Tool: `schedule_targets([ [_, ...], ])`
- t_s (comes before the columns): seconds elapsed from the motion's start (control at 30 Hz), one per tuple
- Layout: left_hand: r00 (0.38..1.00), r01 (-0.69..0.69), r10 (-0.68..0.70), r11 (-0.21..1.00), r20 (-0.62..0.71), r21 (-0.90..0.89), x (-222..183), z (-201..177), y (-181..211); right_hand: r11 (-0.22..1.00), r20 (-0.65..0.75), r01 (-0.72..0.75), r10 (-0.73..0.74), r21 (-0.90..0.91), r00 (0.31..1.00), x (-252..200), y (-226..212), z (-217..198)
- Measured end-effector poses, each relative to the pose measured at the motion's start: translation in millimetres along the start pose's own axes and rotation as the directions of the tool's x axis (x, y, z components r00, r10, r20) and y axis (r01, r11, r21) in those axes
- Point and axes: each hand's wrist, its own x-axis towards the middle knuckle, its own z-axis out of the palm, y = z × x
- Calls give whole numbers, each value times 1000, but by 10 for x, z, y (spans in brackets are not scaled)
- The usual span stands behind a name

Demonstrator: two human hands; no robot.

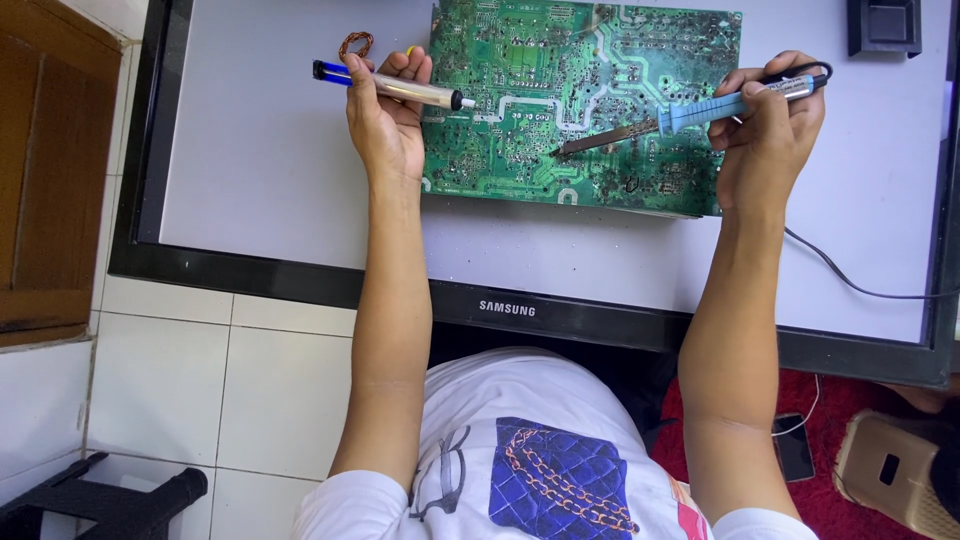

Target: Desoldering electronic components from a printed circuit board using a soldering iron and a desoldering pump.

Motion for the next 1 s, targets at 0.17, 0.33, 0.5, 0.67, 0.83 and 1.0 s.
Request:
schedule_targets([
  [0.17, 1000, -1, 1, 1000, -9, 1, 7, -4, -1, 1000, -23, -3, 3, 24, 1000, 14, 34, -18],
  [0.33, 1000, -4, 4, 1000, -2, -17, -4, -12, -12, 999, -12, 15, -14, 51, 1000, 31, 81, -64],
  [0.5, 1000, -3, 3, 1000, -9, -15, 5, -14, -34, 998, -13, 0, 0, 61, 1000, 28, 41, -28],
  [0.67, 998, 12, -13, 1000, -60, -12, -23, 28, -18, 998, -11, -2, 3, 62, 1000, 17, 14, -1],
  [0.83, 996, 33, -33, 999, -88, -3, -28, 53, 2, 1000, -30, -17, 17, -7, 999, -28, -58, 37],
  [1.0, 997, 25, -26, 1000, -70, -14, -12, 9, -25, 999, -2, 24, -24, -28, 1000, -45, -20, 11],
])
